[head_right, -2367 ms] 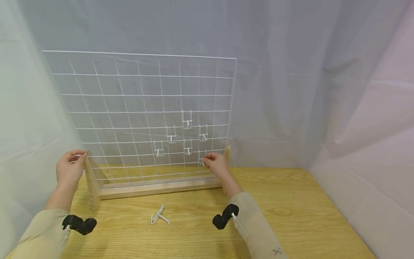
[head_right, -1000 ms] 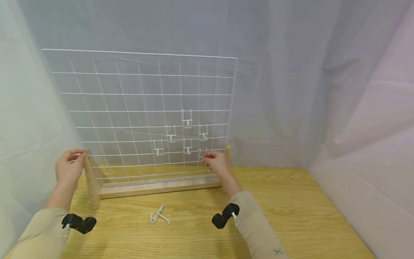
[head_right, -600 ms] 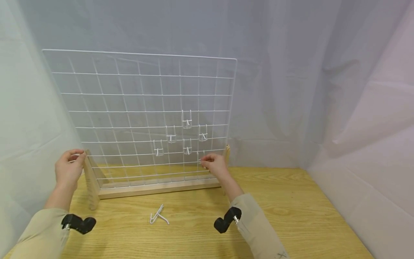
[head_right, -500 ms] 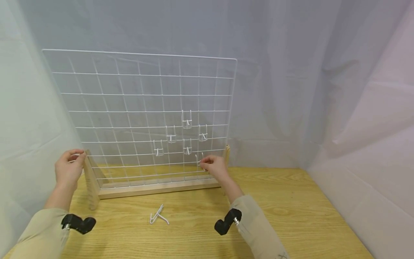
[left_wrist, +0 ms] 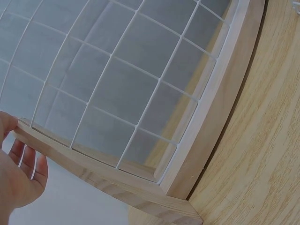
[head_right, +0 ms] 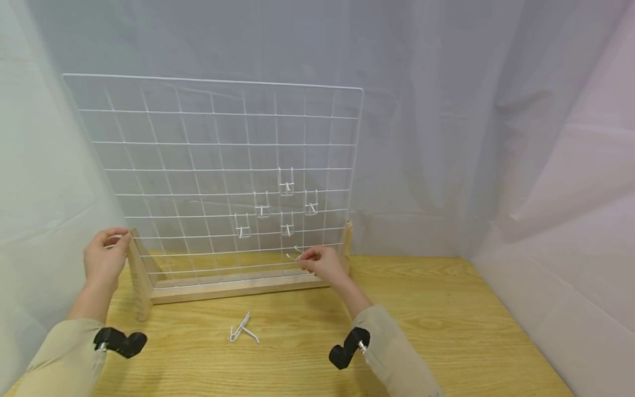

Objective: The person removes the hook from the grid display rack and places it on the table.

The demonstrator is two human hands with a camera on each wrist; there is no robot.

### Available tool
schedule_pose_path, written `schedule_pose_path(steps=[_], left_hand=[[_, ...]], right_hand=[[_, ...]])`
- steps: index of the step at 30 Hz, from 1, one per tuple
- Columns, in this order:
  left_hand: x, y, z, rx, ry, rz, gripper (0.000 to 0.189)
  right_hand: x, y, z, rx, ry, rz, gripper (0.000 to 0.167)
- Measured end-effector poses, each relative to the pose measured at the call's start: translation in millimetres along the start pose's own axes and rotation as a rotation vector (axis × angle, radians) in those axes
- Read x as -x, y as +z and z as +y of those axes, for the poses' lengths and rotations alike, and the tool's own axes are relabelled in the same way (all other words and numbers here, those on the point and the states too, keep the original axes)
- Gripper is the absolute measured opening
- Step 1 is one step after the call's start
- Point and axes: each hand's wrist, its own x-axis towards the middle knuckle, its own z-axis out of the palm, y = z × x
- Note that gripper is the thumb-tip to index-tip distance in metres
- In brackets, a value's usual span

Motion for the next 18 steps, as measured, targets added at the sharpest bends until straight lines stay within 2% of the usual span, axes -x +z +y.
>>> schedule_pose_path(steps=[7, 16, 18], left_hand=[[0.7, -1.0, 1.5, 0.003, -0.004, -0.014, 0.006], [0.1, 0.2, -0.3, -0.005, 0.007, -0.003, 0.006], [-0.6, 0.7, -1.1, -0.009, 0.01, 0.0, 0.007]], right_hand=[[4.5, 7, 6, -0.016, -0.02, -0.067, 0.01], [12.4, 18, 6, -0.03, -0.037, -0.106, 0.011], [18.1, 19, -2, -0.028, -0.048, -0.12, 0.012]])
